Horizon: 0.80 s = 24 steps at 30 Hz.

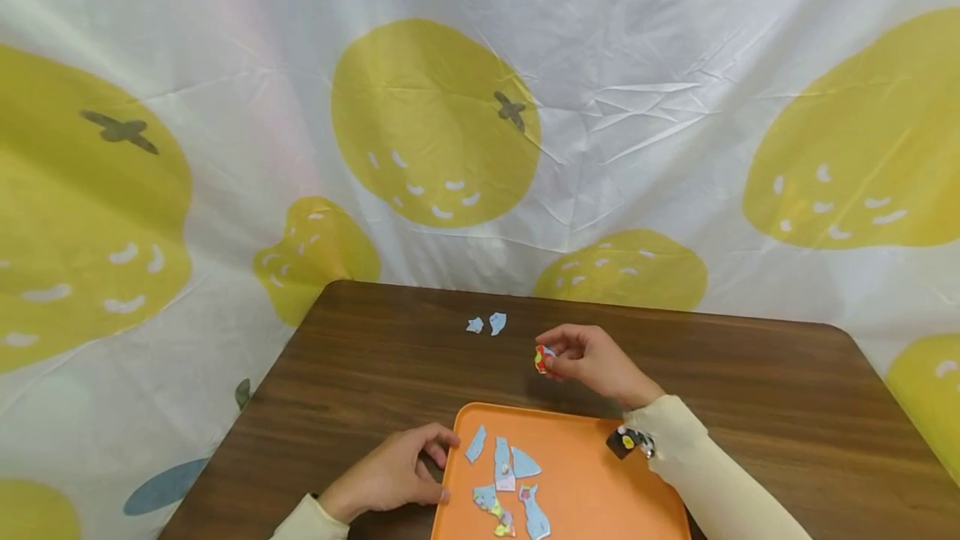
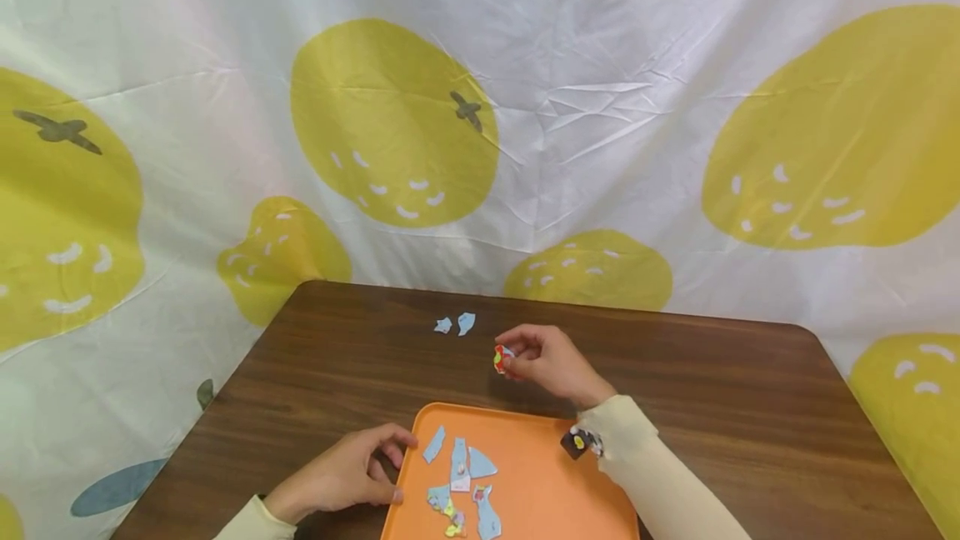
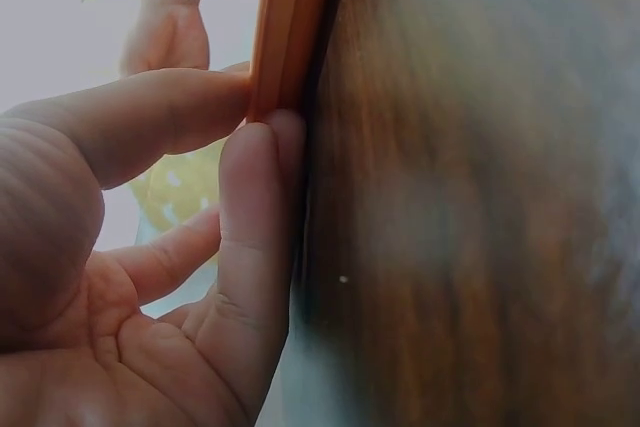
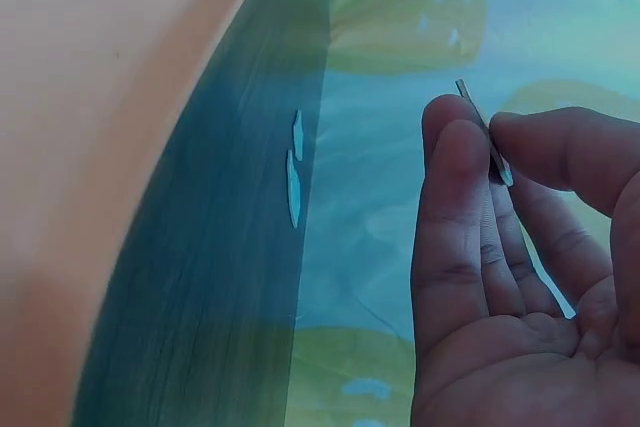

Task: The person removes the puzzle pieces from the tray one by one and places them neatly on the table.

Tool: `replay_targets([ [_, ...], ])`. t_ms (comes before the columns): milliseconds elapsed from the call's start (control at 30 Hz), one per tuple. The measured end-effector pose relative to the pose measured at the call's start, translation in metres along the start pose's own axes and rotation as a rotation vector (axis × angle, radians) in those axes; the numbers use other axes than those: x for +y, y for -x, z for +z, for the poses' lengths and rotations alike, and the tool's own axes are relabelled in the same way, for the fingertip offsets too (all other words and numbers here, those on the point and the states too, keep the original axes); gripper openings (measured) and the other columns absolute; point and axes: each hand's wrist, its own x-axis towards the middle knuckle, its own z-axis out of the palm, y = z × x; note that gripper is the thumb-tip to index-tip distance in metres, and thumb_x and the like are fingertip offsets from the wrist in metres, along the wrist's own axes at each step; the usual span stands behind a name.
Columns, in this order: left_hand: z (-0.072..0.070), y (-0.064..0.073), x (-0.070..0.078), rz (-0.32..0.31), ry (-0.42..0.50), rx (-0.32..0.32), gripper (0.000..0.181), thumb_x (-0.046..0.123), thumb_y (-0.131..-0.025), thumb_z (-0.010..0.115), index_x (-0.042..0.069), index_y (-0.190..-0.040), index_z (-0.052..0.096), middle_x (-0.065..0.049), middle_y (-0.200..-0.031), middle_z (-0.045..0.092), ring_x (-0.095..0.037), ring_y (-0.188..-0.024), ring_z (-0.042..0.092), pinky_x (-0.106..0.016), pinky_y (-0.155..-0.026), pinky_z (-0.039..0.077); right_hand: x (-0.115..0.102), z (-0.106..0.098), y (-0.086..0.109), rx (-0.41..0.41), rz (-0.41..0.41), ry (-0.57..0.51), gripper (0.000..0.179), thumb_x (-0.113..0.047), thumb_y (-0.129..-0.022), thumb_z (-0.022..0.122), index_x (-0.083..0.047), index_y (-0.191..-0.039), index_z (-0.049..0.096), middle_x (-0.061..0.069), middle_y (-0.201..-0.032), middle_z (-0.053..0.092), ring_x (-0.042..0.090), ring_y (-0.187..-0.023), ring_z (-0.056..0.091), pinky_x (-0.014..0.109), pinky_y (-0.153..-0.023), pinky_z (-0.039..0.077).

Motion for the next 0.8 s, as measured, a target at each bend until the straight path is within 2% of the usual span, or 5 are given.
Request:
replay_targets([
  [167,0.001,0.0,-0.001,0.004,0.003,0.006,0.06,0.005,-0.08,0.088,0.008,-0.134,0.063,-0.009,-0.105,0.064,-0.011,-0.07,0.07,-0.024,-0.064,0.058,0.004,-0.001,-0.009,0.022,0.01,-0.002,0.037,-0.002,-0.097,0.071,0.003,-0.133,0.067,0.022,-0.105,0.072,0.022,-0.086,0.077,0.042,-0.08,0.065],
  [600,0.0,0.001,0.0,-0.005,-0.005,0.014,0.059,0.006,-0.079,0.089,0.009,-0.132,0.064,-0.007,-0.104,0.064,-0.011,-0.069,0.07,-0.024,-0.064,0.056,0.014,-0.006,-0.031,0.052,0.007,-0.076,0.04,0.002,-0.098,0.069,0.003,-0.138,0.064,0.022,-0.106,0.073,0.03,-0.095,0.078,0.05,-0.089,0.063],
  [700,0.0,0.001,0.002,-0.002,0.0,0.013,0.059,0.005,-0.078,0.089,0.008,-0.132,0.064,-0.008,-0.103,0.065,-0.012,-0.069,0.069,-0.024,-0.064,0.055,0.016,-0.008,-0.036,0.053,0.023,-0.083,0.041,0.002,-0.099,0.069,0.003,-0.139,0.063,0.022,-0.105,0.074,0.038,-0.099,0.078,0.052,-0.091,0.062],
  [800,0.0,0.001,0.004,-0.001,0.004,0.008,0.059,0.005,-0.079,0.089,0.008,-0.133,0.064,-0.009,-0.104,0.064,-0.012,-0.069,0.069,-0.024,-0.064,0.055,0.017,-0.01,-0.042,0.065,0.046,-0.069,0.041,-0.002,-0.099,0.07,0.001,-0.14,0.063,0.023,-0.104,0.074,0.044,-0.099,0.076,0.047,-0.087,0.064],
])
